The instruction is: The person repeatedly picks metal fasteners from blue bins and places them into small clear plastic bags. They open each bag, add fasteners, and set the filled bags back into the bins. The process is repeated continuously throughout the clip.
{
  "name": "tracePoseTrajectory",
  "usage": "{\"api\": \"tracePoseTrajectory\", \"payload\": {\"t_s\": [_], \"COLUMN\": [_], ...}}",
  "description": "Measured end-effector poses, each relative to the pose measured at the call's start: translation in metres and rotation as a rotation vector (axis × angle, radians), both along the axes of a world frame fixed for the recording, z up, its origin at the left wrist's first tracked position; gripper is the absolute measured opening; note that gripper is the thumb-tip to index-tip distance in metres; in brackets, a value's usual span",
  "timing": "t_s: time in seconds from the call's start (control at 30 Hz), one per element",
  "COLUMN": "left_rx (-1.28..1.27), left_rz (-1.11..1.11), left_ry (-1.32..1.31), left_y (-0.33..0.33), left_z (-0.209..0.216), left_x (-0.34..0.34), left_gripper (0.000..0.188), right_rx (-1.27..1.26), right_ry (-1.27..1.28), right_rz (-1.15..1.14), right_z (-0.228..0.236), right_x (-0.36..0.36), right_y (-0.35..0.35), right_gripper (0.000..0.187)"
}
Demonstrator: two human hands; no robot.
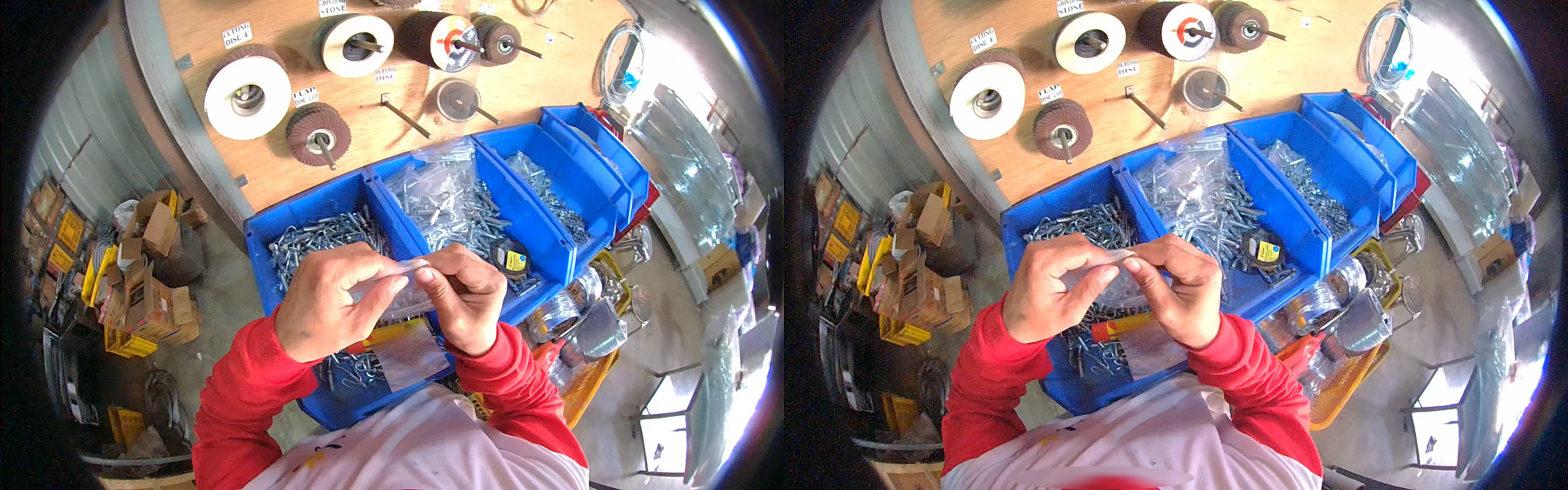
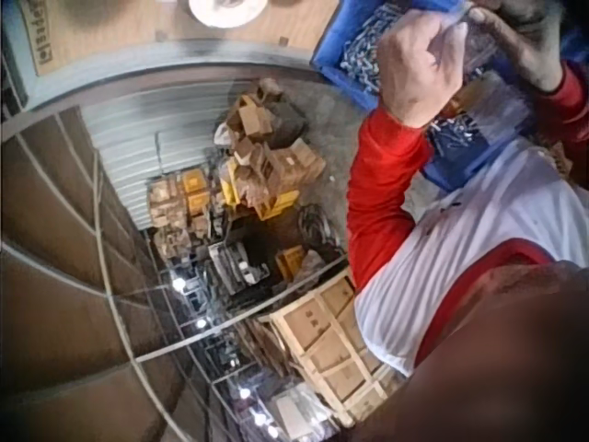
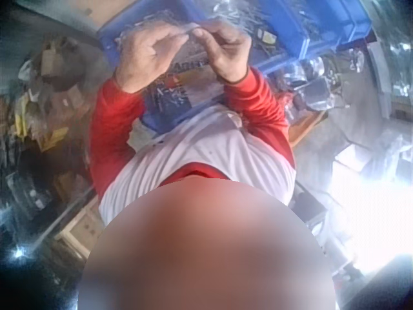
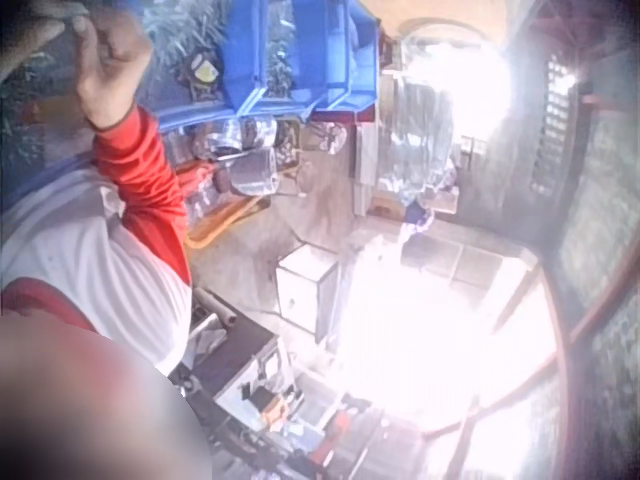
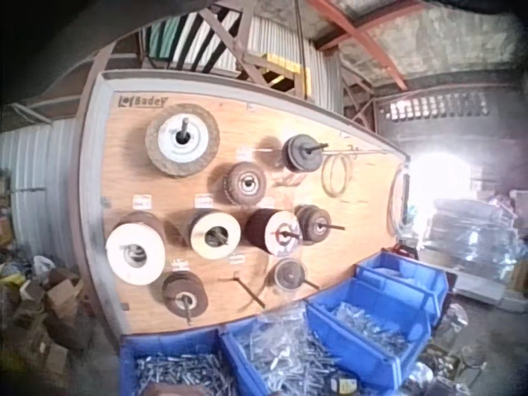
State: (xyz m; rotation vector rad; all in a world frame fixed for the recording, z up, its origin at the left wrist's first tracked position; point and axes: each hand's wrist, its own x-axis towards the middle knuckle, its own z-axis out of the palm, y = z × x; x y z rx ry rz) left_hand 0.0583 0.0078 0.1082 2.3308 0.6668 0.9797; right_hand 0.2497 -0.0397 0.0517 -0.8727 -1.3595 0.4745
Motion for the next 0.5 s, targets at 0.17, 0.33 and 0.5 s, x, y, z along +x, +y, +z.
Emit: {"api": "tracePoseTrajectory", "payload": {"t_s": [0.17,0.33,0.5], "left_rx": [0.037,0.010,0.144], "left_rz": [-0.069,-0.093,-0.121], "left_ry": [0.080,-0.023,0.046], "left_y": [-0.002,-0.005,-0.007], "left_z": [-0.001,-0.003,-0.005], "left_x": [0.002,0.009,0.006], "left_gripper": [0.011,0.008,0.010], "right_rx": [0.039,0.125,0.079], "right_ry": [0.036,-0.122,-0.076], "right_rz": [-0.011,-0.050,0.001], "right_z": [-0.007,-0.009,-0.014], "right_x": [0.001,0.004,0.004], "right_y": [-0.009,-0.020,-0.023], "right_gripper": [0.004,0.006,0.007]}}
